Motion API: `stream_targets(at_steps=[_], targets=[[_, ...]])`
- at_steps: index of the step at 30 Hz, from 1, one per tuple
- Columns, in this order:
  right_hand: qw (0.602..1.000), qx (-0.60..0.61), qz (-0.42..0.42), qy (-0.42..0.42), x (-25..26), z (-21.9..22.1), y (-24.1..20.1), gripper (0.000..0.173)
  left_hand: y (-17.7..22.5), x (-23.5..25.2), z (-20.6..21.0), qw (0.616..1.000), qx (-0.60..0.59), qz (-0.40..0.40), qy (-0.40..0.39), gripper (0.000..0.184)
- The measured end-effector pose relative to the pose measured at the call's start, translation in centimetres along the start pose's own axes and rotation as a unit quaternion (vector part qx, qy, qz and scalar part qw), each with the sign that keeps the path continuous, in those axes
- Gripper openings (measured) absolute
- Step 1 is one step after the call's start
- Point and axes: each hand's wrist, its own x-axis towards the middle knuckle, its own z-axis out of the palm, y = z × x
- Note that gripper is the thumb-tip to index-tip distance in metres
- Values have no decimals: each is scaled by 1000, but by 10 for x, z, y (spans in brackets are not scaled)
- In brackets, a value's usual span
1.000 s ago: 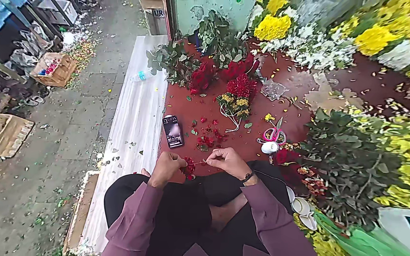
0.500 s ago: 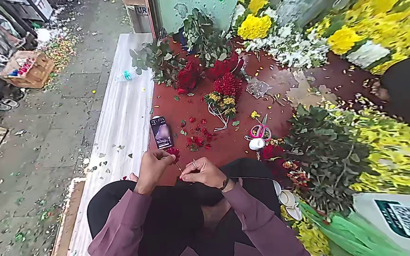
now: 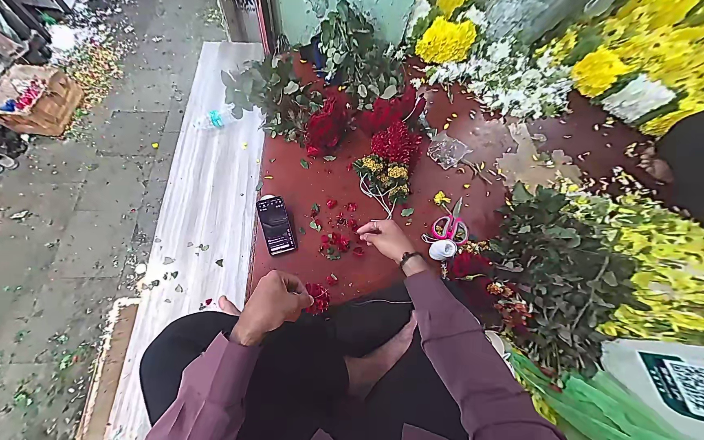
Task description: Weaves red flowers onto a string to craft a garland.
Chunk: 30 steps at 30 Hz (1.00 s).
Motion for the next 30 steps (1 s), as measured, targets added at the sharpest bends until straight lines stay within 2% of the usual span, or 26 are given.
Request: stream_targets(at_steps=[3,6,9,11,13,15,16,21,27,30], targets=[[995,-102,-14,-3,45,25,1,20,-1,2,3,1000,7,-4,-5,13],[991,-134,18,-6,71,38,0,20,-4,1,2,1000,15,-17,-9,14],[986,-149,68,32,51,21,-9,11,-4,-2,2,1000,13,-20,-11,14],[976,-195,94,-4,40,7,-8,10,-1,-1,2,1000,14,-19,-13,14],[953,-262,127,-79,39,8,3,19,2,0,2,999,21,-21,-18,14],[937,-299,155,-95,34,25,11,30,3,0,3,999,25,-16,-24,13],[933,-308,163,-91,32,32,13,29,4,0,4,999,25,-15,-28,13],[950,-245,140,-136,27,9,6,16,-1,-9,2,1000,15,-13,-18,13],[972,-145,176,-65,2,-10,35,19,3,-9,6,1000,25,2,-17,12],[979,-124,151,64,3,-8,39,14,0,-10,8,999,30,11,-19,13]])
